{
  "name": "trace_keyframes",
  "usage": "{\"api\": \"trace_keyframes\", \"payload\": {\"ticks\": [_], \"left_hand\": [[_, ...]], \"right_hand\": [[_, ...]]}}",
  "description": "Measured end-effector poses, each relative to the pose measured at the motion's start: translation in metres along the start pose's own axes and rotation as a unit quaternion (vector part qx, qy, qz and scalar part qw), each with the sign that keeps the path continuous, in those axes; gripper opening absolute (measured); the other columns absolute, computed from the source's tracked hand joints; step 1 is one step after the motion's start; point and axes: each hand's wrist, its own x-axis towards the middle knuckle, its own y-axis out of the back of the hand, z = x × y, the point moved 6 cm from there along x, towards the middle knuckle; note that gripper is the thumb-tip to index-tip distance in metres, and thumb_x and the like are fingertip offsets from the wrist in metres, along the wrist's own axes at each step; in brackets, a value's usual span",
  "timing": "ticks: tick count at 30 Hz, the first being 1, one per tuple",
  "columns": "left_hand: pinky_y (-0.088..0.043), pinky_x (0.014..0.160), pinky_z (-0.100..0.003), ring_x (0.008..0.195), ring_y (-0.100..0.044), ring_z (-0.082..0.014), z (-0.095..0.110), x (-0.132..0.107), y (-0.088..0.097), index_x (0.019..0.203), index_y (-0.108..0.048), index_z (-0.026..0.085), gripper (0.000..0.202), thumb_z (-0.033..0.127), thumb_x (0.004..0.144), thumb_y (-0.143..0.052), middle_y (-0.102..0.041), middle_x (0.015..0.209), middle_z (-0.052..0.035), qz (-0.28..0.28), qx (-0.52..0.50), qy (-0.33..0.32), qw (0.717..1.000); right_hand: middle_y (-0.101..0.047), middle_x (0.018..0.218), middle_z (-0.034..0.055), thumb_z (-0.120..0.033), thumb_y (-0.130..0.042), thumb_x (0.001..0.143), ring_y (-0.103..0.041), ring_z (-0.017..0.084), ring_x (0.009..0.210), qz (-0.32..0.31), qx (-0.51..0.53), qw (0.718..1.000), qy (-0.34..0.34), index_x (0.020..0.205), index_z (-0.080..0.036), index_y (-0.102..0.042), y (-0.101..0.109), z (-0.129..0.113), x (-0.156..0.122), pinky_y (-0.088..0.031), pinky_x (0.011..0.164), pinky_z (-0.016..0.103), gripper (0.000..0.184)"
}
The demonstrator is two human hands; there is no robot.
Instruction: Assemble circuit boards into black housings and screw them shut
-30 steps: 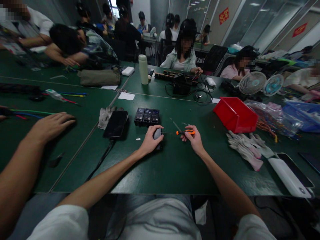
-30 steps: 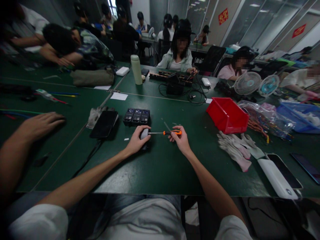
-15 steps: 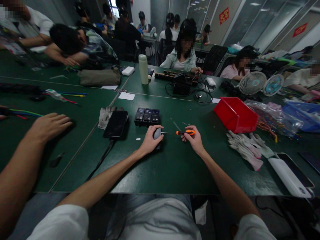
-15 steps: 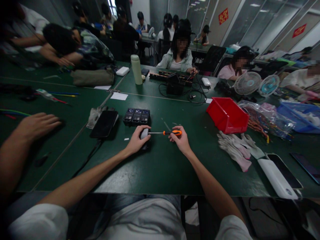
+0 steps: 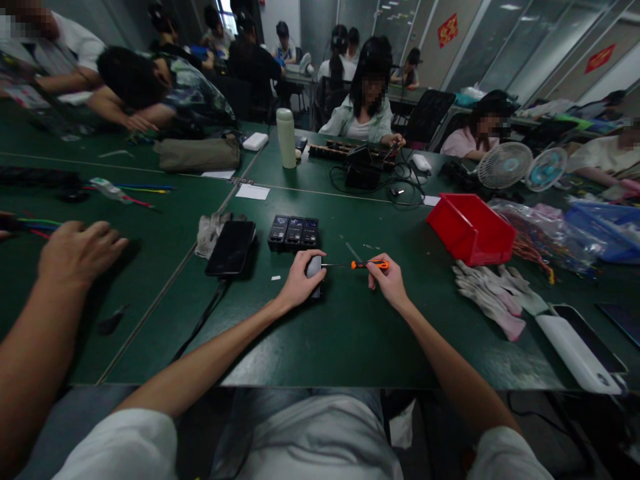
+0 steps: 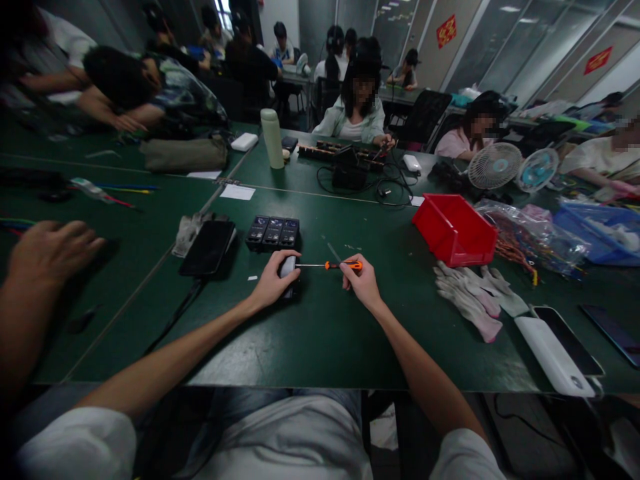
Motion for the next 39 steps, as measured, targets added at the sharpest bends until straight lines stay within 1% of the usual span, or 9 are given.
{"api": "trace_keyframes", "payload": {"ticks": [4, 9, 19, 22, 24, 26, 28, 32, 39], "left_hand": [[-0.038, 0.101, -0.034, 0.108, -0.051, -0.0182, 0.0021, -0.0002, 0.0000, 0.112, -0.055, 0.024, 0.031, 0.023, 0.082, -0.056, -0.052, 0.110, -0.0032, -0.002, 0.003, 0.001, 1.000], [-0.038, 0.101, -0.035, 0.108, -0.051, -0.0187, 0.0029, -0.0001, 0.0000, 0.113, -0.055, 0.024, 0.031, 0.023, 0.082, -0.056, -0.052, 0.110, -0.0034, -0.006, 0.009, 0.007, 1.000], [-0.038, 0.100, -0.034, 0.107, -0.051, -0.0180, 0.0015, -0.0003, -0.0004, 0.113, -0.055, 0.025, 0.031, 0.022, 0.081, -0.056, -0.051, 0.109, -0.0030, -0.003, 0.006, 0.006, 1.000], [-0.039, 0.100, -0.034, 0.107, -0.051, -0.0181, 0.0010, -0.0001, -0.0008, 0.112, -0.055, 0.024, 0.031, 0.023, 0.081, -0.056, -0.051, 0.109, -0.0032, -0.003, 0.005, 0.006, 1.000], [-0.039, 0.100, -0.034, 0.107, -0.051, -0.0185, 0.0010, 0.0000, -0.0008, 0.112, -0.055, 0.024, 0.031, 0.023, 0.081, -0.056, -0.051, 0.109, -0.0033, -0.004, 0.007, 0.007, 1.000], [-0.039, 0.100, -0.035, 0.108, -0.051, -0.0188, 0.0010, 0.0001, -0.0005, 0.112, -0.055, 0.025, 0.031, 0.023, 0.081, -0.056, -0.052, 0.109, -0.0033, -0.003, 0.008, 0.007, 1.000], [-0.039, 0.100, -0.035, 0.107, -0.051, -0.0188, 0.0007, 0.0001, -0.0002, 0.112, -0.055, 0.025, 0.031, 0.023, 0.082, -0.056, -0.052, 0.109, -0.0033, -0.001, 0.009, 0.009, 1.000], [-0.039, 0.099, -0.035, 0.107, -0.052, -0.0185, 0.0003, 0.0002, 0.0002, 0.112, -0.055, 0.025, 0.031, 0.023, 0.081, -0.056, -0.052, 0.108, -0.0033, 0.001, 0.008, 0.008, 1.000], [-0.039, 0.100, -0.035, 0.107, -0.051, -0.0191, 0.0017, 0.0003, 0.0004, 0.112, -0.055, 0.024, 0.030, 0.023, 0.082, -0.056, -0.052, 0.109, -0.0036, -0.002, 0.013, 0.009, 1.000]], "right_hand": [[-0.052, 0.048, -0.0067, -0.048, -0.059, 0.084, -0.046, 0.009, 0.039, 0.013, -0.028, 1.000, 0.000, 0.082, -0.020, -0.051, 0.0023, 0.0006, -0.0004, -0.036, 0.039, 0.020, 0.030], [-0.051, 0.047, -0.0056, -0.052, -0.057, 0.084, -0.045, 0.010, 0.039, 0.018, -0.056, 0.998, 0.001, 0.077, -0.020, -0.053, 0.0037, -0.0002, -0.0014, -0.036, 0.040, 0.021, 0.033], [-0.048, 0.043, -0.0049, -0.052, -0.052, 0.087, -0.041, 0.008, 0.037, 0.022, -0.075, 0.997, 0.004, 0.063, -0.019, -0.050, 0.0044, 0.0040, -0.0001, -0.033, 0.040, 0.020, 0.041], [-0.050, 0.047, -0.0047, -0.051, -0.052, 0.088, -0.044, 0.008, 0.039, 0.017, -0.063, 0.998, 0.001, 0.070, -0.018, -0.054, 0.0033, 0.0054, 0.0007, -0.035, 0.041, 0.019, 0.037], [-0.053, 0.049, -0.0051, -0.050, -0.054, 0.087, -0.047, 0.009, 0.041, 0.012, -0.040, 0.999, -0.001, 0.082, -0.019, -0.056, 0.0024, 0.0047, 0.0009, -0.038, 0.042, 0.020, 0.032], [-0.057, 0.056, -0.0048, -0.048, -0.057, 0.085, -0.052, 0.010, 0.046, 0.005, -0.014, 1.000, 0.003, 0.096, -0.020, -0.054, 0.0017, 0.0031, 0.0009, -0.043, 0.046, 0.021, 0.031], [-0.061, 0.065, -0.0035, -0.046, -0.060, 0.083, -0.057, 0.011, 0.053, -0.004, 0.006, 1.000, 0.012, 0.104, -0.021, -0.050, 0.0015, 0.0017, 0.0008, -0.047, 0.052, 0.023, 0.034], [-0.062, 0.075, -0.0017, -0.042, -0.065, 0.080, -0.060, 0.012, 0.060, 0.001, 0.020, 0.999, 0.026, 0.104, -0.022, -0.048, 0.0036, 0.0024, 0.0011, -0.049, 0.057, 0.024, 0.035], [-0.060, 0.067, -0.0035, -0.044, -0.061, 0.083, -0.057, 0.011, 0.055, 0.008, 0.017, 0.999, 0.028, 0.099, -0.021, -0.048, 0.0022, 0.0013, 0.0021, -0.047, 0.055, 0.024, 0.030]]}}
